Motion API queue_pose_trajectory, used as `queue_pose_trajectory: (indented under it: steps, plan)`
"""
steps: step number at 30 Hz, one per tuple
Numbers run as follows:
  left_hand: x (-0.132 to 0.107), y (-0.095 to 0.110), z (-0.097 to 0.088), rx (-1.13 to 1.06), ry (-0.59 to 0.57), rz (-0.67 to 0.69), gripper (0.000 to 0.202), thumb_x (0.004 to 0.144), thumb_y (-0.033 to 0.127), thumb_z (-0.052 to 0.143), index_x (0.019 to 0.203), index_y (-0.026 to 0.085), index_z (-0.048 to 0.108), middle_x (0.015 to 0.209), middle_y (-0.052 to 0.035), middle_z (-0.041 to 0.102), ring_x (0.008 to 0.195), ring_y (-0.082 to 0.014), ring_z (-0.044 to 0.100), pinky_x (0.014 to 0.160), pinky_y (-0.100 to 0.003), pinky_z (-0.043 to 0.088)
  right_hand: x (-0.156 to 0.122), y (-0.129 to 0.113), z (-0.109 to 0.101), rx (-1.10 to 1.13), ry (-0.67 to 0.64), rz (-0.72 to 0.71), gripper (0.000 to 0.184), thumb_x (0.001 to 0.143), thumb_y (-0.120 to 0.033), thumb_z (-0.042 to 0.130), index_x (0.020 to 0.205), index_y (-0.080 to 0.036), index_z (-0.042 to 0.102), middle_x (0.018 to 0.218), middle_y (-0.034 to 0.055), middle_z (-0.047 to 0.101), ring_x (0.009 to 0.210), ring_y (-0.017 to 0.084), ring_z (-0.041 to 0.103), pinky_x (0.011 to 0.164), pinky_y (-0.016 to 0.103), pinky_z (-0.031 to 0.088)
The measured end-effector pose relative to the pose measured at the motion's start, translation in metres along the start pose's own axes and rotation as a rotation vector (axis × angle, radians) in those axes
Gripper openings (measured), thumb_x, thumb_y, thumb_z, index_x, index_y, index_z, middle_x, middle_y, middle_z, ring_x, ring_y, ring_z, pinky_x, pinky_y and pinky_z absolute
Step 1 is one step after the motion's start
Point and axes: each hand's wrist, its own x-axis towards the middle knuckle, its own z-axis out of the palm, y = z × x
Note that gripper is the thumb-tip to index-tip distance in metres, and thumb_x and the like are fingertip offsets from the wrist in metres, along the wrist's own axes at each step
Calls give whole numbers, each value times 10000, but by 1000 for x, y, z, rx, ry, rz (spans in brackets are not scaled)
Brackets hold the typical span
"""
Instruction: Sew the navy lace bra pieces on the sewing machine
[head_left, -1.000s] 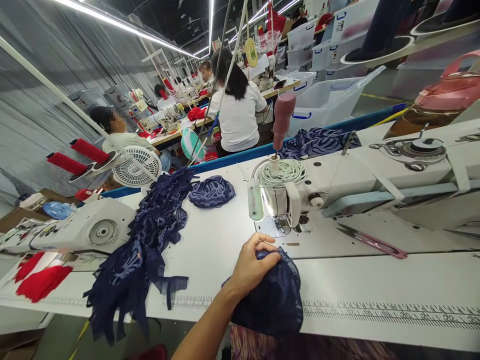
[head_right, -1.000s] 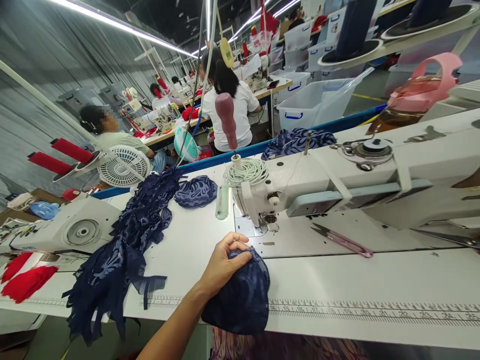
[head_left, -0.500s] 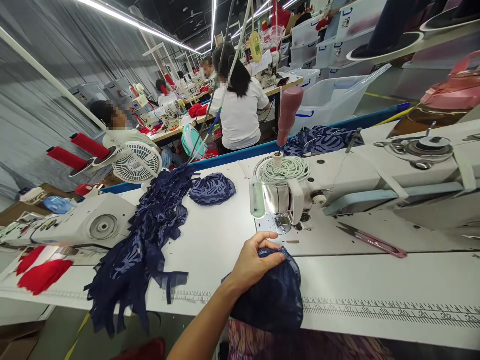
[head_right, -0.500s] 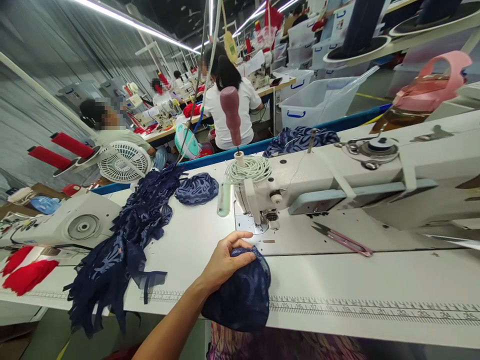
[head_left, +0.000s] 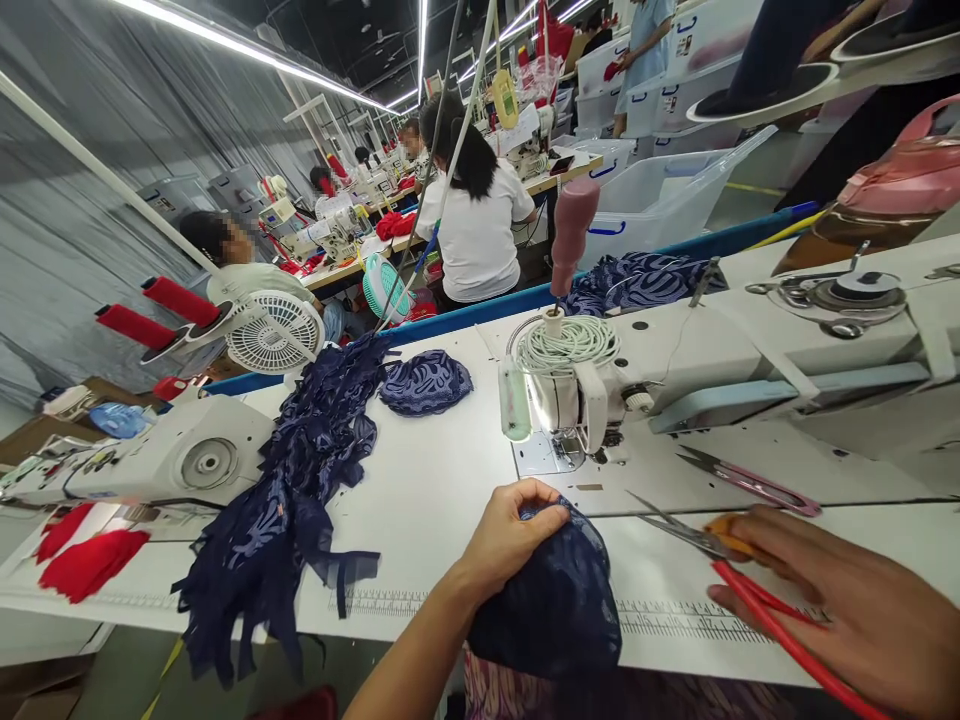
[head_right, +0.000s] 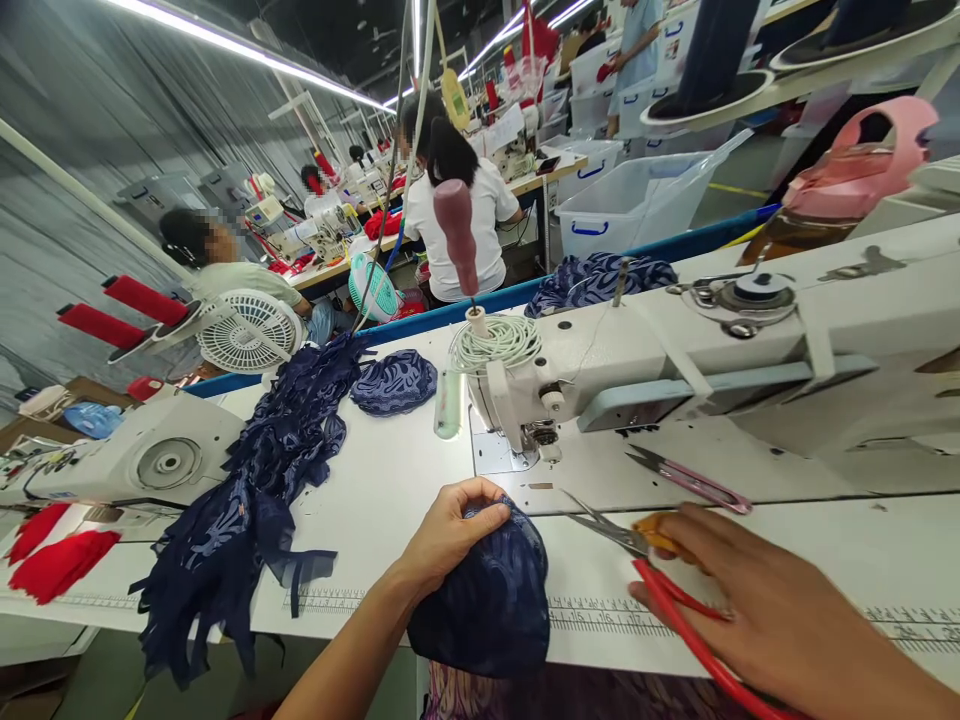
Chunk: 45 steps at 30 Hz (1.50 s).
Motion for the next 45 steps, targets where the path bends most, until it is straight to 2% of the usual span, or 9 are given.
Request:
queue_pose_trajectory:
  steps: [4,9,14,20,24,29,35,40,45]
  plan:
    - [-6,5,-4,-31,-18,-4,214,801,351,721,837,150,657,769,15,578,712,-114,489,673,-228,387,25,-41,5,95,-222,-31,386,878,-657,544,1026,-325,675,1079,47,699,961,261,691,815,385,563]
    - [-8,1,-6,18,-25,33,225,826,371,702,844,151,663,784,10,583,723,-117,480,675,-231,380,36,-66,9,140,-292,-76,384,901,-653,530,942,-287,637,993,41,659,886,231,664,742,340,517]
    - [-7,-4,-3,55,1,70,247,849,392,692,826,148,667,749,13,586,697,-118,478,655,-234,380,35,-67,15,161,-262,-108,369,921,-636,529,892,-280,621,909,33,647,815,225,643,715,334,482]
    - [-7,-3,-1,83,1,57,169,833,323,668,813,155,656,758,17,584,697,-118,490,649,-230,389,30,-71,15,211,-280,-110,382,964,-599,495,788,-266,562,783,15,620,697,206,609,638,326,419]
    - [-5,-2,3,99,-8,48,170,829,325,676,823,155,663,785,6,596,724,-127,505,665,-231,404,19,-58,20,256,-292,-95,424,957,-608,517,710,-264,495,685,2,583,617,200,578,608,334,401]
    - [1,0,17,91,-115,60,144,861,295,659,836,154,672,775,1,597,698,-123,494,645,-233,397,5,-39,9,214,-340,-2,433,928,-669,510,737,-282,551,735,14,627,663,221,630,642,353,454]
    - [5,3,31,36,-152,102,175,872,338,678,892,165,660,789,7,576,707,-123,484,670,-237,397,2,-53,-19,113,-368,105,446,881,-702,494,1017,-291,601,1034,55,682,954,286,665,819,419,497]
    - [1,4,33,79,-85,108,221,875,386,665,854,171,618,732,29,501,672,-110,409,629,-228,344,4,-56,-18,191,-410,95,438,917,-700,479,958,-278,590,984,40,673,924,272,655,814,395,474]
    - [-2,4,35,29,-22,85,229,858,383,675,834,170,596,707,37,480,648,-102,387,598,-222,326,4,-53,-6,293,-370,56,317,953,-568,523,860,-274,596,865,7,663,790,215,641,719,327,451]
